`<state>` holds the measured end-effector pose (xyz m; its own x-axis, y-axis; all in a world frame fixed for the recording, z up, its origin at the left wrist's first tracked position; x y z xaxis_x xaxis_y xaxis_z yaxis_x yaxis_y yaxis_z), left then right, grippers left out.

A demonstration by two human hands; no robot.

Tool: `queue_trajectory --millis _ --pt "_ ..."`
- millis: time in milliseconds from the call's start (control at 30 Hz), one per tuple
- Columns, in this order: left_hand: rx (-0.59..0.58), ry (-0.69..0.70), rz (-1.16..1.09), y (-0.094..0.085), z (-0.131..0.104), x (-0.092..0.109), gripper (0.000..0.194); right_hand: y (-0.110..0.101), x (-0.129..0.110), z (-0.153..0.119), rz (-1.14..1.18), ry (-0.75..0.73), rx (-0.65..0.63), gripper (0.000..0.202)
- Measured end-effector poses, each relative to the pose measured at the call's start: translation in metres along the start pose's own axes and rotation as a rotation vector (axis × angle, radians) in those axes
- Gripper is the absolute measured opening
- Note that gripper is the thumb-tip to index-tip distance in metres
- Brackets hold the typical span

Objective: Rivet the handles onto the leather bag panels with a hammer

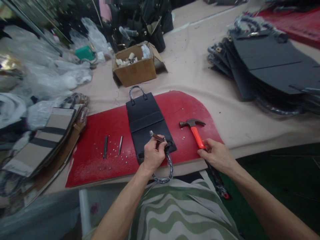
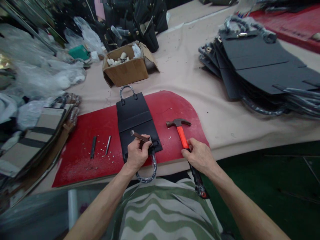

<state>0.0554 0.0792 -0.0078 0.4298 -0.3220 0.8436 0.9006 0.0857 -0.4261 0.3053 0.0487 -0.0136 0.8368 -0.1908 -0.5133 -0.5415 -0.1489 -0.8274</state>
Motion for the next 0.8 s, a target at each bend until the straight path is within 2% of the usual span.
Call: queue_trajectory --millis 100,167,233,333,400,433,500,567,633,733,800 --pt "-0.012 0.041 0.041 0.003 -0.003 0.002 0.016 0.001 0.000 -0.001 0.062 0.032 -0.014 0.015" --pt "-0.019 0.065 0.056 0.004 -0.004 0.003 0.018 0.004 0.000 -0.002 0.223 0.091 -0.057 0.017" --pt "-0.021 0.083 0.057 0.006 -0.005 0.003 0.018 0.010 -0.001 -0.004 0.540 0.192 -0.152 0.021" --pt "-0.025 0.098 0.040 0.008 -0.007 0.003 0.018 0.026 -0.008 -0.009 1.096 0.363 -0.381 0.026" --pt "-0.036 0.101 0.027 0.009 -0.007 0.003 0.019 0.033 -0.015 -0.010 1.297 0.437 -0.479 0.022" --pt "-0.045 0.100 0.023 0.010 -0.007 0.003 0.020 0.034 -0.017 -0.009 1.326 0.461 -0.485 0.018" --pt "-0.065 0.095 0.017 0.012 -0.007 0.002 0.022 0.029 -0.022 -0.007 1.288 0.465 -0.435 0.016" --pt "-0.082 0.083 0.016 0.014 -0.006 0.000 0.023 0.010 -0.030 -0.006 1.158 0.379 -0.331 0.022" --pt "-0.088 0.068 0.017 0.015 -0.006 -0.002 0.023 -0.020 -0.044 -0.009 0.941 0.192 -0.187 0.030" --pt "-0.079 0.055 0.021 0.016 -0.007 -0.004 0.020 -0.068 -0.070 -0.022 0.469 -0.177 0.109 0.039" --pt "-0.086 0.053 0.024 0.017 -0.007 -0.005 0.020 -0.087 -0.088 -0.033 0.147 -0.410 0.263 0.038"
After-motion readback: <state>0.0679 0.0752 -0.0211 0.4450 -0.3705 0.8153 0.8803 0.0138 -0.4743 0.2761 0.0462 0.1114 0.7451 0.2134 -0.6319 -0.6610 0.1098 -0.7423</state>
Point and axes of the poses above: each hand's wrist, its own z-axis towards the middle knuckle, its own y-axis out of the palm, x = y × z, the point moved 5 cm from there along z, towards the middle knuckle, and after that the axes turned 7 degrees about -z, right-handed, at the moved point
